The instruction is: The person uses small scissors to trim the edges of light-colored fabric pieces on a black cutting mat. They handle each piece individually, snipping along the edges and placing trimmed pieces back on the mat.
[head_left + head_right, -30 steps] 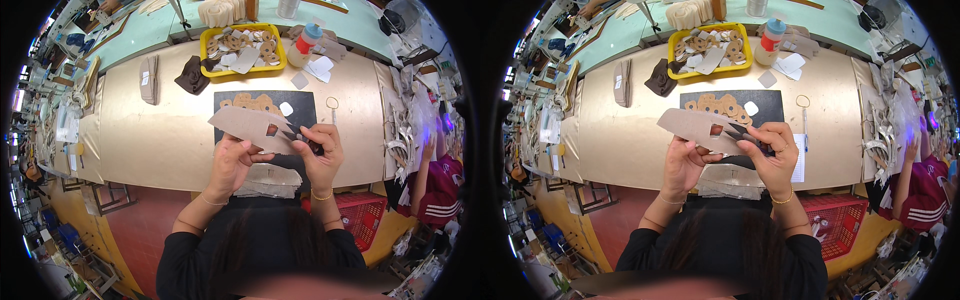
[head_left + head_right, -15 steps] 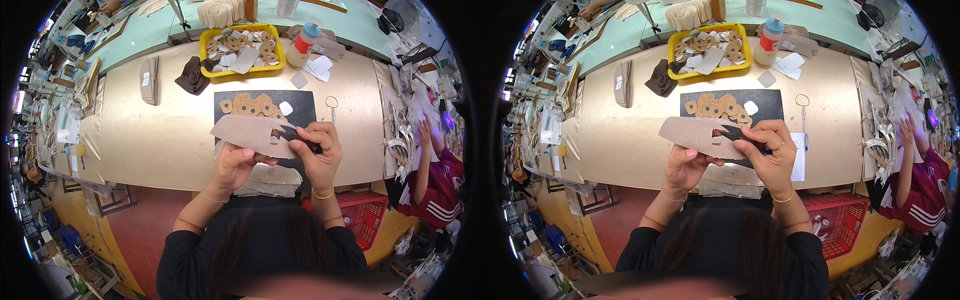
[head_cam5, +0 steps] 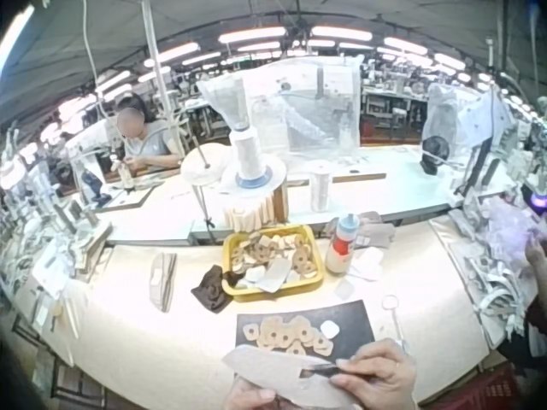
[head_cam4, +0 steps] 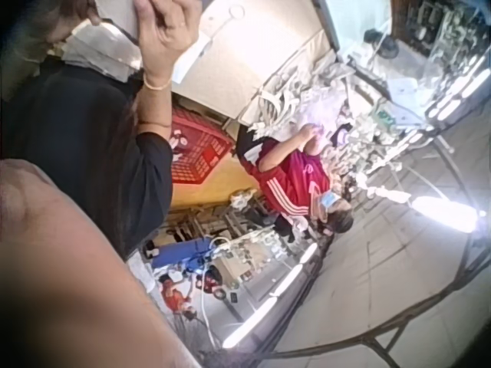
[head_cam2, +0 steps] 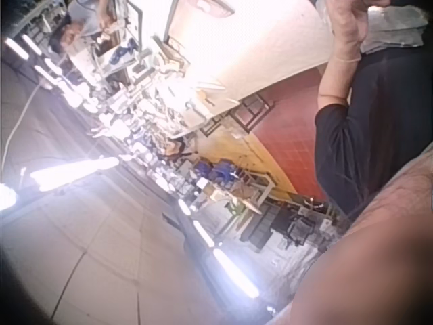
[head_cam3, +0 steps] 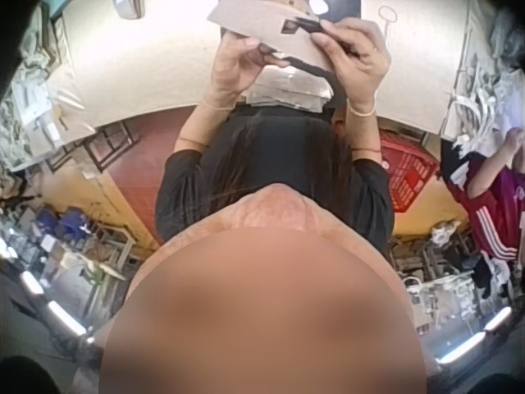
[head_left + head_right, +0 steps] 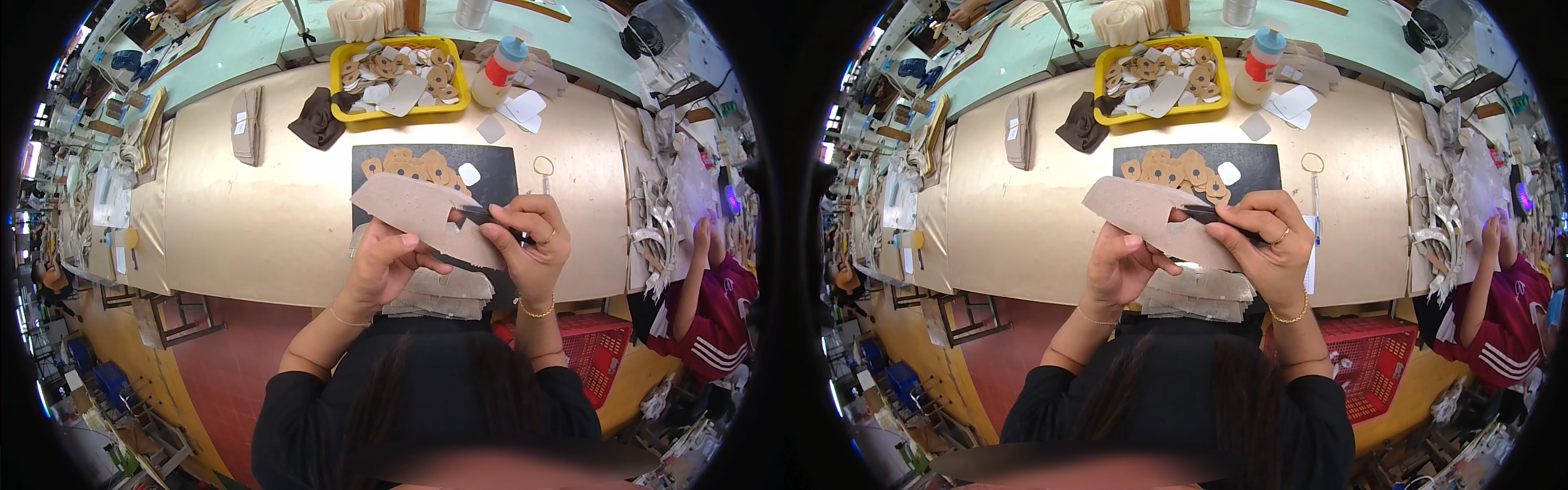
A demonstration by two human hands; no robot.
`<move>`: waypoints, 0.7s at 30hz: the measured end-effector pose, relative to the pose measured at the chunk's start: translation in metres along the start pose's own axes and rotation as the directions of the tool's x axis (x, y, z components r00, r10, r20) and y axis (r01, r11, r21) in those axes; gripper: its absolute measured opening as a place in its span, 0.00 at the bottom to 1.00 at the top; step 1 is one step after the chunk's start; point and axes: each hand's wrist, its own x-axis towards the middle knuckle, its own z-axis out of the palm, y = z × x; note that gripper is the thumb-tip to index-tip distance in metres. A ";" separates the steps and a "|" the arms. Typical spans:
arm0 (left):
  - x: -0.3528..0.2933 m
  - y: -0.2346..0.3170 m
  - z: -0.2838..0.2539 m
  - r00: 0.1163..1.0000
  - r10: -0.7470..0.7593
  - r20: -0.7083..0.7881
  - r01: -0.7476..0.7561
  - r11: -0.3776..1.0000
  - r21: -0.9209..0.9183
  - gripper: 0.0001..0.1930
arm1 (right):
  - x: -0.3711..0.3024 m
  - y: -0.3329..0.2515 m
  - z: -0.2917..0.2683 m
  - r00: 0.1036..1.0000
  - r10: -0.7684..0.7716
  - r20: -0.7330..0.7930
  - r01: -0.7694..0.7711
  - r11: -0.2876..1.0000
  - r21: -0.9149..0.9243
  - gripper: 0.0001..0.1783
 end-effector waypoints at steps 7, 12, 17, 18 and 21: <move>-0.001 0.001 0.001 0.999 -0.002 0.038 0.001 0.999 0.034 0.28 | 0.005 -0.003 0.000 1.000 -0.030 0.003 0.030 0.999 -0.025 0.16; -0.001 0.000 0.001 0.999 -0.004 0.046 0.002 0.999 0.052 0.27 | 0.005 -0.004 -0.002 0.999 0.005 0.035 -0.005 1.000 -0.004 0.15; 0.001 -0.002 0.000 1.000 -0.012 0.012 0.011 0.999 0.046 0.30 | 0.005 -0.005 -0.002 0.999 0.017 0.036 -0.017 1.000 -0.001 0.14; 0.001 -0.003 0.000 1.000 -0.014 0.008 0.013 0.999 0.045 0.30 | 0.006 -0.005 -0.003 0.999 0.005 0.043 -0.005 1.000 0.002 0.14; 0.002 -0.002 -0.002 0.999 -0.048 0.018 0.048 0.999 -0.021 0.31 | 0.010 -0.002 -0.009 0.996 -0.024 0.089 0.019 0.998 0.053 0.14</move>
